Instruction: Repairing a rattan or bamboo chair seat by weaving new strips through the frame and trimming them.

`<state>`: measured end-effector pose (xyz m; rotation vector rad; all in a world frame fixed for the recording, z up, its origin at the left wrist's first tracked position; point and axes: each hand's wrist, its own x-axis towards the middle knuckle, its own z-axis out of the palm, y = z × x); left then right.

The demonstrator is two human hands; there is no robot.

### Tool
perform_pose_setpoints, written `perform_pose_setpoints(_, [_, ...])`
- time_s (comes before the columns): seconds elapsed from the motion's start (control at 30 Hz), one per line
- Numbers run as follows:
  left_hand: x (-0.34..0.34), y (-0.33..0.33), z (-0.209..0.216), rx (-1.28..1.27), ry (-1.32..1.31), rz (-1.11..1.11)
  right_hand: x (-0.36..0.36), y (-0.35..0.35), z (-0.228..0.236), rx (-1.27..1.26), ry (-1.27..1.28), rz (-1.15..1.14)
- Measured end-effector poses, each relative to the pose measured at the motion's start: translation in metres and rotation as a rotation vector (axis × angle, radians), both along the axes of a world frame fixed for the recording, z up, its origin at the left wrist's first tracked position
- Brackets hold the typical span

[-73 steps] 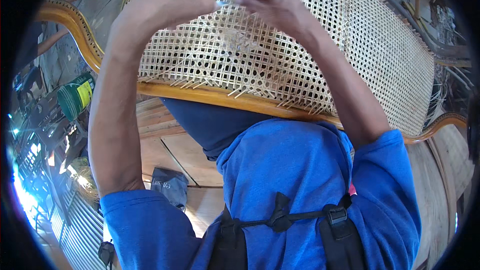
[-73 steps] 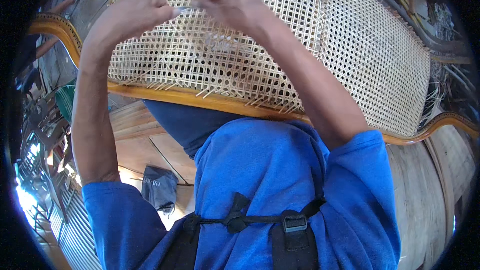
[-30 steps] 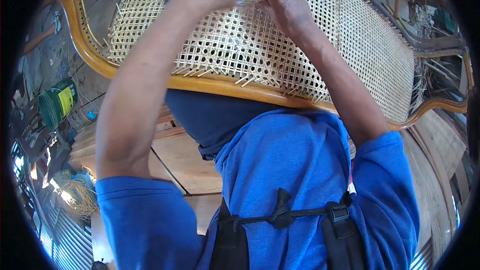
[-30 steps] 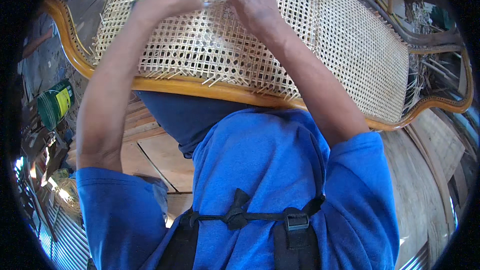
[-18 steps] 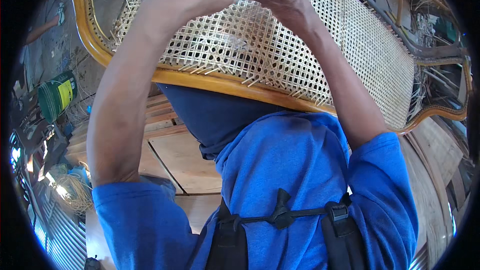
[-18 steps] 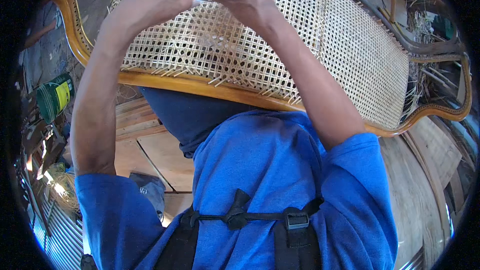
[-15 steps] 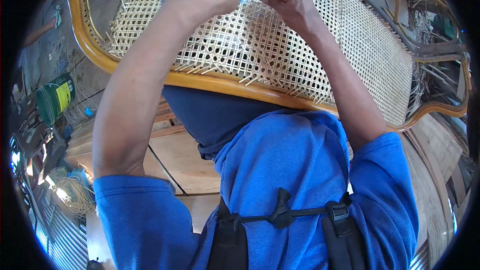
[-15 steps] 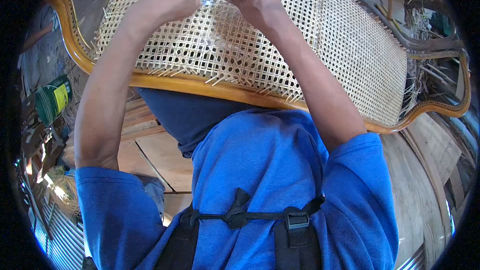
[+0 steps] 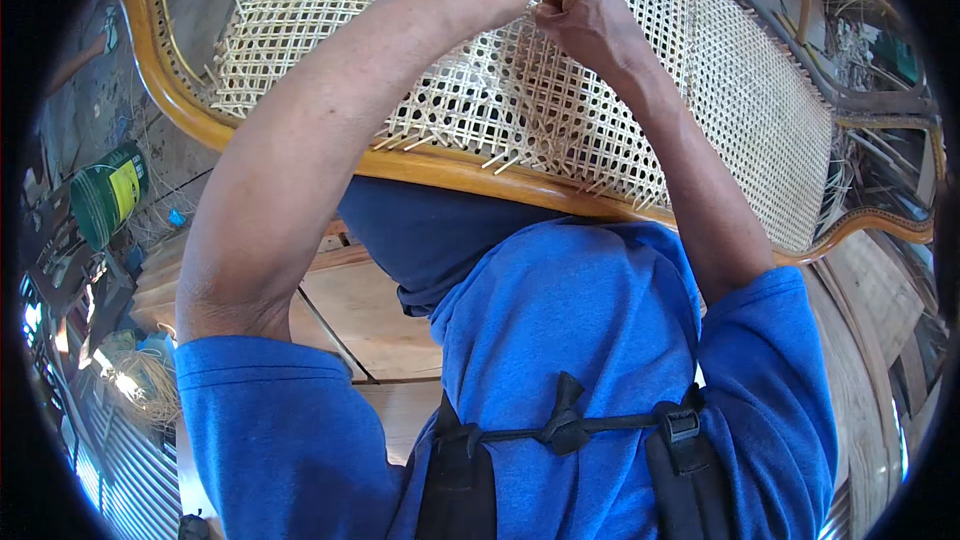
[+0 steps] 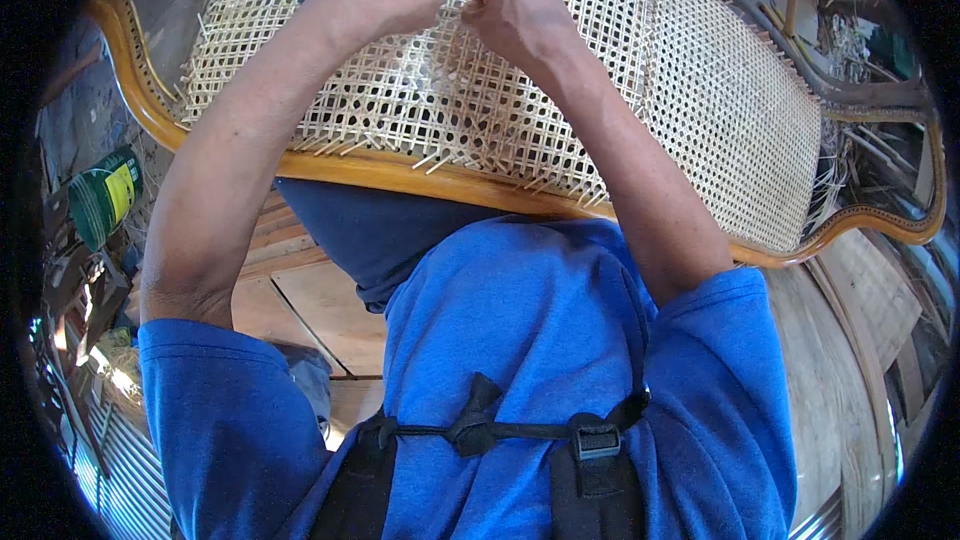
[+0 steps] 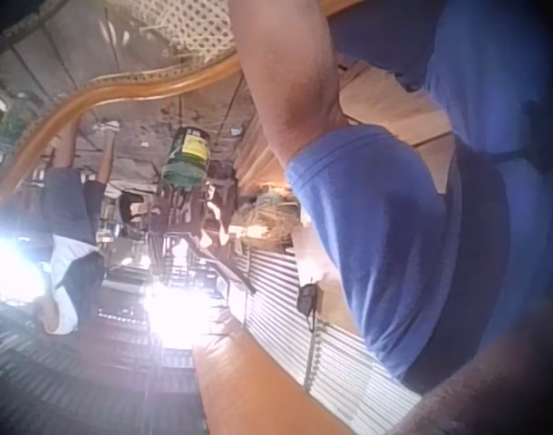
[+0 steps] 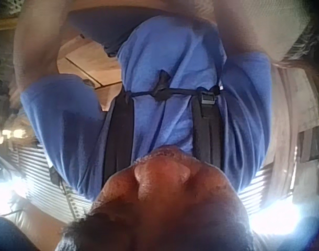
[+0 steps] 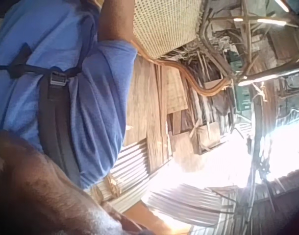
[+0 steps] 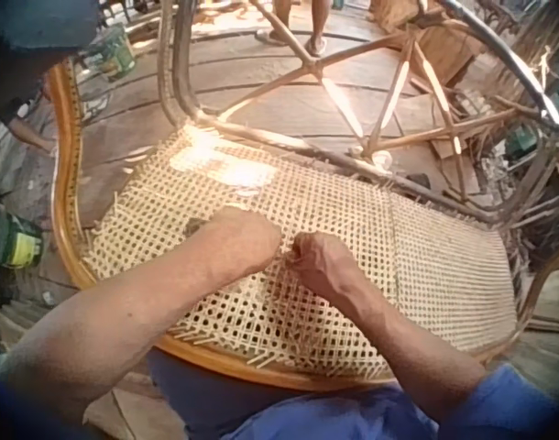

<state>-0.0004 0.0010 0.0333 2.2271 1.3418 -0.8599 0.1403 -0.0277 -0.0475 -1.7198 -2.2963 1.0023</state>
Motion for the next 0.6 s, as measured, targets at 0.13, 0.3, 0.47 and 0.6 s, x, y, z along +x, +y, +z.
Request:
perform_pose_setpoints(0.13, [-0.021,-0.017,-0.028,0.219,-0.215,-0.05,-0.001,0.0,-0.02,0.028,-0.06,-0.02])
perform_pose_setpoints(0.3, [-0.02,-0.024,-0.03,0.279,-0.243,0.164,-0.007,-0.009,-0.039,0.321,-0.023,-0.03])
perform_pose_setpoints(0.47, [-0.03,-0.015,0.002,0.151,-0.064,0.219,-0.001,-0.008,-0.029,0.537,0.272,0.084])
perform_pose_setpoints(0.6, [-0.056,-0.026,-0.01,0.277,-0.034,0.274,0.0,-0.001,-0.032,0.529,0.202,0.117])
